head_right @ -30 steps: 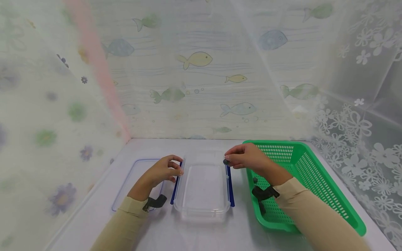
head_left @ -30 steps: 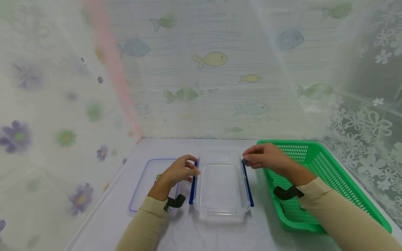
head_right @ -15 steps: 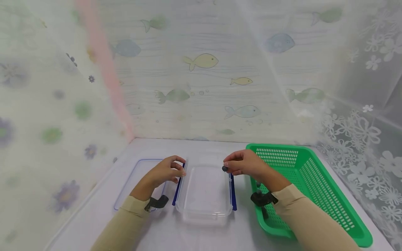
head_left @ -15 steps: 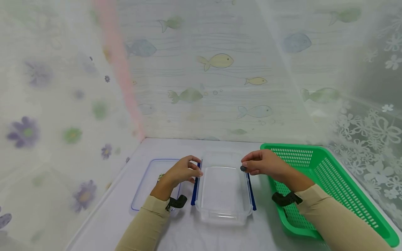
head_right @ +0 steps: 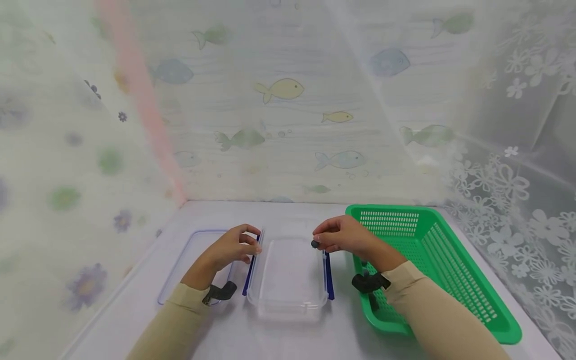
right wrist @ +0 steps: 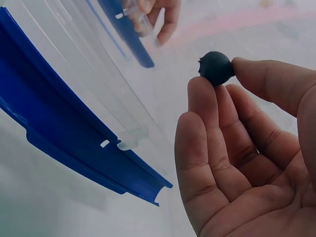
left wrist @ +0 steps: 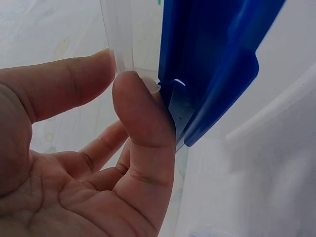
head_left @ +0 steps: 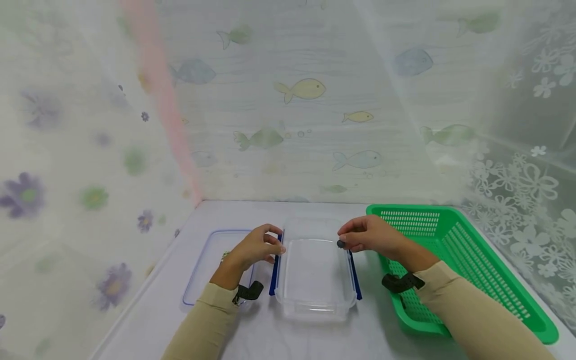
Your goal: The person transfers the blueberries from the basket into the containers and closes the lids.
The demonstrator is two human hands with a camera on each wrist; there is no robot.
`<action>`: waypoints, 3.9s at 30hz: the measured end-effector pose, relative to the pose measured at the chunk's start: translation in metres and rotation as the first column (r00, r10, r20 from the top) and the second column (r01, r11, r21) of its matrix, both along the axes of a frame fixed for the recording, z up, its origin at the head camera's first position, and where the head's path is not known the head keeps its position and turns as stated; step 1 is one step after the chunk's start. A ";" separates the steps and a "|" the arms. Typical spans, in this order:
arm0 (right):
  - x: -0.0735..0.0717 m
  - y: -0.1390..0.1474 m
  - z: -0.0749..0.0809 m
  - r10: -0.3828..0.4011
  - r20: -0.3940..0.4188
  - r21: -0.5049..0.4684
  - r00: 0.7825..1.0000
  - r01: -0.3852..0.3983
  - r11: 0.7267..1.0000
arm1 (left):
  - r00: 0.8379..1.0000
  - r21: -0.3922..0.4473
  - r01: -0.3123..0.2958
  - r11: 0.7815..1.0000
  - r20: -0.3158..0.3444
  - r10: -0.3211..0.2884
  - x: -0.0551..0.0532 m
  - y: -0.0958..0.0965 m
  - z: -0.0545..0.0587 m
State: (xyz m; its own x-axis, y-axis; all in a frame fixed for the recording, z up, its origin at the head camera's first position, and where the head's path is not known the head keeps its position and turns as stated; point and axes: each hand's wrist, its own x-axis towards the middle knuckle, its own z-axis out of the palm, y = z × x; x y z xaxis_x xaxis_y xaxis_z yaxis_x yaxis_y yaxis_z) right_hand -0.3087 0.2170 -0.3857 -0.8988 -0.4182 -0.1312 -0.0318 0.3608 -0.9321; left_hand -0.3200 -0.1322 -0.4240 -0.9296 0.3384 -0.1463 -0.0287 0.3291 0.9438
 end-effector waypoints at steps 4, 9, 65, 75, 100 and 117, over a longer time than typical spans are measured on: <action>0.001 0.000 -0.002 -0.011 0.005 -0.002 1.000 0.011 1.000 | 1.000 0.005 0.001 1.000 0.007 -0.001 0.001 0.001 -0.001; 0.001 -0.001 -0.004 -0.006 0.005 -0.006 1.000 0.006 1.000 | 1.000 0.012 -0.004 1.000 0.016 0.004 0.002 0.001 0.000; -0.015 0.044 0.010 -0.128 -0.041 -0.096 0.991 0.123 0.988 | 1.000 -0.008 0.006 1.000 0.021 -0.006 -0.004 -0.002 -0.003; -0.020 0.061 0.005 -0.180 -0.050 -0.087 0.982 0.175 0.981 | 1.000 -0.010 0.004 1.000 0.016 -0.004 -0.006 -0.002 -0.004; -0.033 0.076 -0.019 -0.320 0.060 0.195 0.946 0.303 0.933 | 1.000 0.003 0.005 1.000 0.025 -0.005 -0.005 -0.002 -0.004; -0.032 0.077 -0.029 -0.272 0.076 0.252 0.959 0.246 0.936 | 1.000 -0.006 0.004 1.000 0.023 -0.004 -0.004 -0.001 -0.002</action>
State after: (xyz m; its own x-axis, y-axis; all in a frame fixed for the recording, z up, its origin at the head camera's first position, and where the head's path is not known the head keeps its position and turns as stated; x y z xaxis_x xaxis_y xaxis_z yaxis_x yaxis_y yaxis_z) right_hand -0.3406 0.2939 -0.4147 -0.9467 -0.1174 -0.3000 0.1881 0.5547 -0.8105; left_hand -0.3237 -0.1335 -0.4259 -0.9247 0.3410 -0.1695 -0.0489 0.3350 0.9409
